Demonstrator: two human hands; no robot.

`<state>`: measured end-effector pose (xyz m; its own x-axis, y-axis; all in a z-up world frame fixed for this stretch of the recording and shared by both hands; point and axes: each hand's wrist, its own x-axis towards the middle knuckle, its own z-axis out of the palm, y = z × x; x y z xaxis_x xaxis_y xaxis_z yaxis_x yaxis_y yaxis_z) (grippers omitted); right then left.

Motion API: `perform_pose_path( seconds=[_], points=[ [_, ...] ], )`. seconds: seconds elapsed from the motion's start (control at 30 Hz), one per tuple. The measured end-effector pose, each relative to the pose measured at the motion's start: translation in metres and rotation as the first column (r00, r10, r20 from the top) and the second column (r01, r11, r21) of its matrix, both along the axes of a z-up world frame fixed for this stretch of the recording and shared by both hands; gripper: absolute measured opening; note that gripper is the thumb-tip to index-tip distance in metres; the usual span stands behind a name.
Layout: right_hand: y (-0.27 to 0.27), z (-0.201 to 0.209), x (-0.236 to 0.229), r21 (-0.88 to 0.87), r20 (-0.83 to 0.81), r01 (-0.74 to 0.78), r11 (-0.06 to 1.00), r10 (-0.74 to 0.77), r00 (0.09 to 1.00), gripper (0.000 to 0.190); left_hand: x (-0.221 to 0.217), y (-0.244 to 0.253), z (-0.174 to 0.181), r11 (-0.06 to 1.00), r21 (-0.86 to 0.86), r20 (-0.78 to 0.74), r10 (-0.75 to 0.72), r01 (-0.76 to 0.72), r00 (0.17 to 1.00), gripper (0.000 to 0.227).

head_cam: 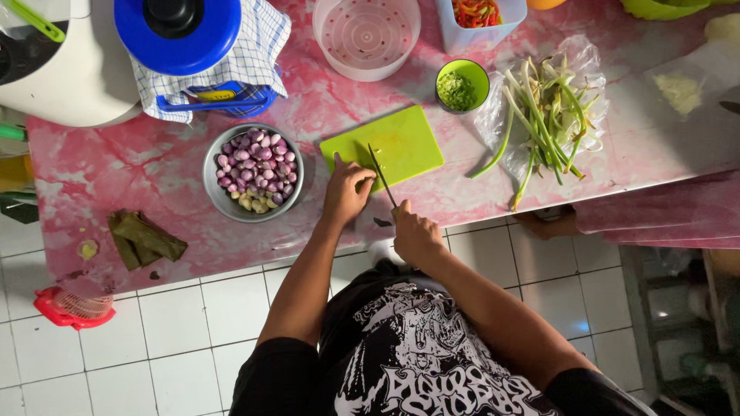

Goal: The person slices a clove of garlic on a small green cutting board using a knife, then uses the knife to gather and move a bunch of green onions on the counter before slicing another clove of garlic.

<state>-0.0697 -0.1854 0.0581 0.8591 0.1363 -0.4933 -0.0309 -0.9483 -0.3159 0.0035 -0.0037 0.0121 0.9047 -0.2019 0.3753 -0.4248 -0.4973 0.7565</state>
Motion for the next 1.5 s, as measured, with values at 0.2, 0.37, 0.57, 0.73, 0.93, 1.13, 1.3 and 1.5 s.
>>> perform_pose_path(
  seconds=[0.2, 0.37, 0.57, 0.73, 0.93, 1.13, 1.3, 1.5],
  points=[
    [-0.002, 0.003, -0.005, -0.043, -0.048, -0.056, 0.998, 0.053, 0.997, 0.033, 0.002, 0.000, 0.001, 0.999, -0.034, -0.181, 0.035, -0.042, 0.983, 0.009],
    [0.003, -0.015, -0.009, -0.119, 0.000, -0.069, 0.990, 0.070, 0.998, 0.037, 0.003, 0.002, -0.002, 1.000, 0.023, -0.158, 0.013, -0.009, 0.987, 0.010],
    [-0.003, -0.012, 0.006, -0.066, 0.056, -0.100, 0.993, 0.104, 0.993, 0.030, -0.017, -0.006, 0.010, 0.991, 0.102, -0.011, 0.086, -0.084, 0.996, 0.010],
    [0.000, -0.015, -0.005, -0.095, -0.030, -0.093, 0.991, 0.091, 0.995, 0.037, -0.037, -0.018, 0.011, 0.960, 0.131, 0.225, 0.215, -0.248, 0.950, 0.015],
    [-0.004, -0.011, 0.009, -0.111, 0.006, -0.116, 0.987, 0.118, 0.993, 0.032, -0.037, -0.013, 0.008, 0.979, 0.093, 0.091, 0.171, -0.179, 0.981, 0.021],
    [-0.005, -0.002, 0.000, -0.011, -0.064, -0.076, 0.997, 0.075, 0.995, 0.035, -0.038, -0.012, 0.010, 0.975, 0.097, 0.037, 0.199, -0.201, 0.979, 0.019],
    [-0.001, -0.006, 0.000, -0.046, -0.086, -0.047, 0.998, 0.042, 0.995, 0.040, -0.028, -0.009, 0.004, 0.987, 0.039, 0.107, 0.151, -0.156, 0.983, 0.013],
    [-0.012, 0.001, 0.013, 0.053, -0.052, 0.059, 0.997, -0.056, 0.997, 0.048, -0.011, 0.001, -0.007, 0.999, 0.033, 0.121, 0.031, -0.035, 0.992, 0.020]
  ],
)
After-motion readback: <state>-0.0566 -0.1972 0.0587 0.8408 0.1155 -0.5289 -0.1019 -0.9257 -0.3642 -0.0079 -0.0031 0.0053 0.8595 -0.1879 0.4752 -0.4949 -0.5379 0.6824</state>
